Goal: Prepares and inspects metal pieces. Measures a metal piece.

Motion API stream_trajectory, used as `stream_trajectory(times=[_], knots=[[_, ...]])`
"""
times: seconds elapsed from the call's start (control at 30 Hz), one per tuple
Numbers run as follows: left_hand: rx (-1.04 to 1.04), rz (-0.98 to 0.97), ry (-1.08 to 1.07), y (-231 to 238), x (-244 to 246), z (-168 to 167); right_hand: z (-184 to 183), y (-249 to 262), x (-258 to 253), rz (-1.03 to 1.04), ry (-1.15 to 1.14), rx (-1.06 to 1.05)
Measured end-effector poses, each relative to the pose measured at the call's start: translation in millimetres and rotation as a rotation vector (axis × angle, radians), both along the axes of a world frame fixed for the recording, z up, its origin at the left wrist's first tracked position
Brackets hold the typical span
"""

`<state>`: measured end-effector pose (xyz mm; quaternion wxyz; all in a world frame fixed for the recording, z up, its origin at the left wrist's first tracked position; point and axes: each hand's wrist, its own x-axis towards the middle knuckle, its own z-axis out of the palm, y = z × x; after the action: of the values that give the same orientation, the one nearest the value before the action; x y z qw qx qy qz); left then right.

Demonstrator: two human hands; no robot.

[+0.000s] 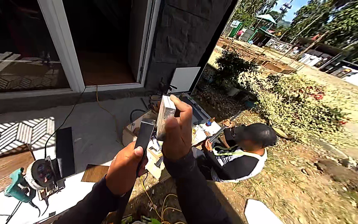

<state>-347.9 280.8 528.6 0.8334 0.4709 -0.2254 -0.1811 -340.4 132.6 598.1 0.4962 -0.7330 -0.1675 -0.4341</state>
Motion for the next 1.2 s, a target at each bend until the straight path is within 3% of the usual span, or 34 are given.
stream_trajectory(times=[0.1, 0.27, 0.43, 0.6, 0.83, 1.2], knots=[[0.001, -0.011, -0.013, -10, -4, 1, 13, -6, 2, -0.009, -0.089, -0.038], [-0.021, -0.009, -0.043, -4, 10, -7, -23, -2, -10, 0.034, 0.02, -0.097], [-0.024, -0.04, -0.014, -12, 10, -3, 17, -10, 4, -0.026, -0.096, -0.083], [-0.024, 0.021, -0.088, -7, 22, -5, -23, -3, -2, 0.006, 0.085, -0.138], [-0.138, -0.157, -0.009, -10, 27, -9, 29, -36, 17, -0.019, -0.103, -0.001], [-0.151, -0.124, -0.066, -31, 25, -8, 14, -28, 18, -0.042, -0.008, -0.114]])
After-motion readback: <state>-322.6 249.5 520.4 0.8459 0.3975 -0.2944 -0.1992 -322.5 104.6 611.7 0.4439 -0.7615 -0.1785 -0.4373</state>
